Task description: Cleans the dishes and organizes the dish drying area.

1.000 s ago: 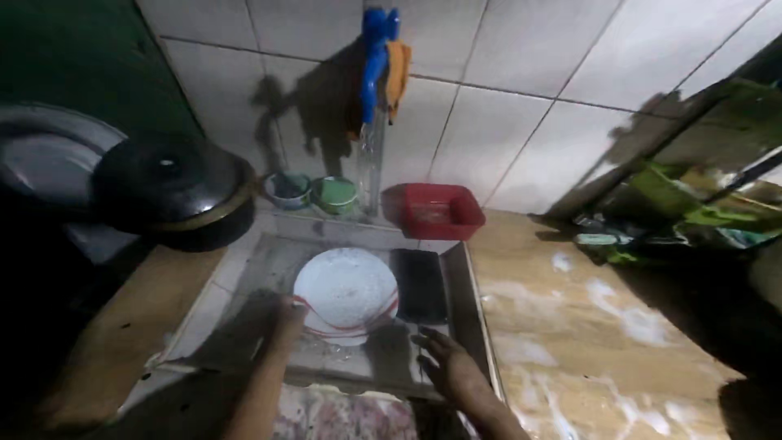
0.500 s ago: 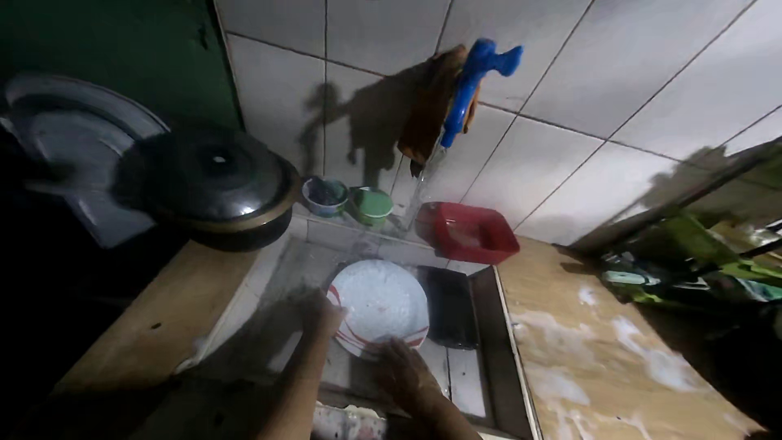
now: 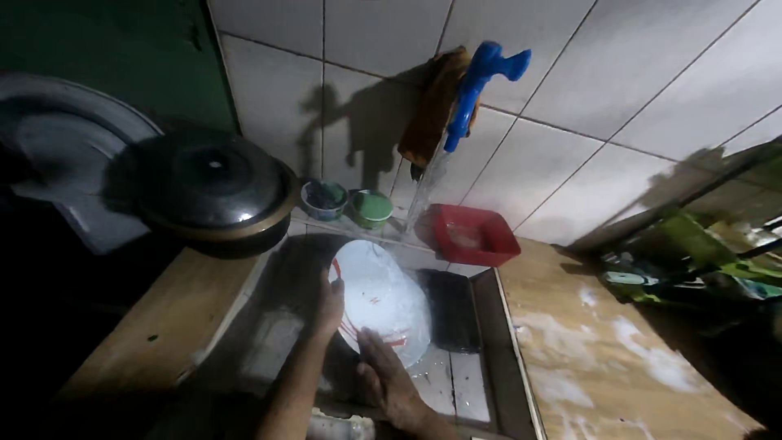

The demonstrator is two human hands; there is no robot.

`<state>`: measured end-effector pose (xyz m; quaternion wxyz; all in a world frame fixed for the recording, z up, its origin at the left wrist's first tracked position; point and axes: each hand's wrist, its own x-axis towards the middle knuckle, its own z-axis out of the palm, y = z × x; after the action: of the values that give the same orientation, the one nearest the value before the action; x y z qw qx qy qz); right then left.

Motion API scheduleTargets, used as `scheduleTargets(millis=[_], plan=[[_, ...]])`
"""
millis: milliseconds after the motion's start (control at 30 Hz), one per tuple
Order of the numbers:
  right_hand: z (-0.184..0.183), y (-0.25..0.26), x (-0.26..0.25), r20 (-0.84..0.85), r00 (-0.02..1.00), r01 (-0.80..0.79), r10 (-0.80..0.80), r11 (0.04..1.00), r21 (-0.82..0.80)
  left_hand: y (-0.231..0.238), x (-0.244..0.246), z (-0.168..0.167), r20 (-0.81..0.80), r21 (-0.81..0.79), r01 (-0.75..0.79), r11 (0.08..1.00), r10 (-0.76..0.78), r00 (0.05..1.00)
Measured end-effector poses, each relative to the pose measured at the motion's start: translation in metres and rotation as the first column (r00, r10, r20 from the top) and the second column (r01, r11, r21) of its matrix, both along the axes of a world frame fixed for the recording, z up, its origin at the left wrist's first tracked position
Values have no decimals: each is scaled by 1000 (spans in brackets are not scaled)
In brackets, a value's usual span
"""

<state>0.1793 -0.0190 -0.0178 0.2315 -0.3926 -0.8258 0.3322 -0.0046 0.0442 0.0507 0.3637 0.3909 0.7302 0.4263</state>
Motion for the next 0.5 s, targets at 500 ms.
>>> scheduleTargets(millis=[500], plan=[[53, 140, -54, 238, 947, 83, -214, 883, 462, 4, 36, 31, 405, 40, -187, 982, 155, 901]])
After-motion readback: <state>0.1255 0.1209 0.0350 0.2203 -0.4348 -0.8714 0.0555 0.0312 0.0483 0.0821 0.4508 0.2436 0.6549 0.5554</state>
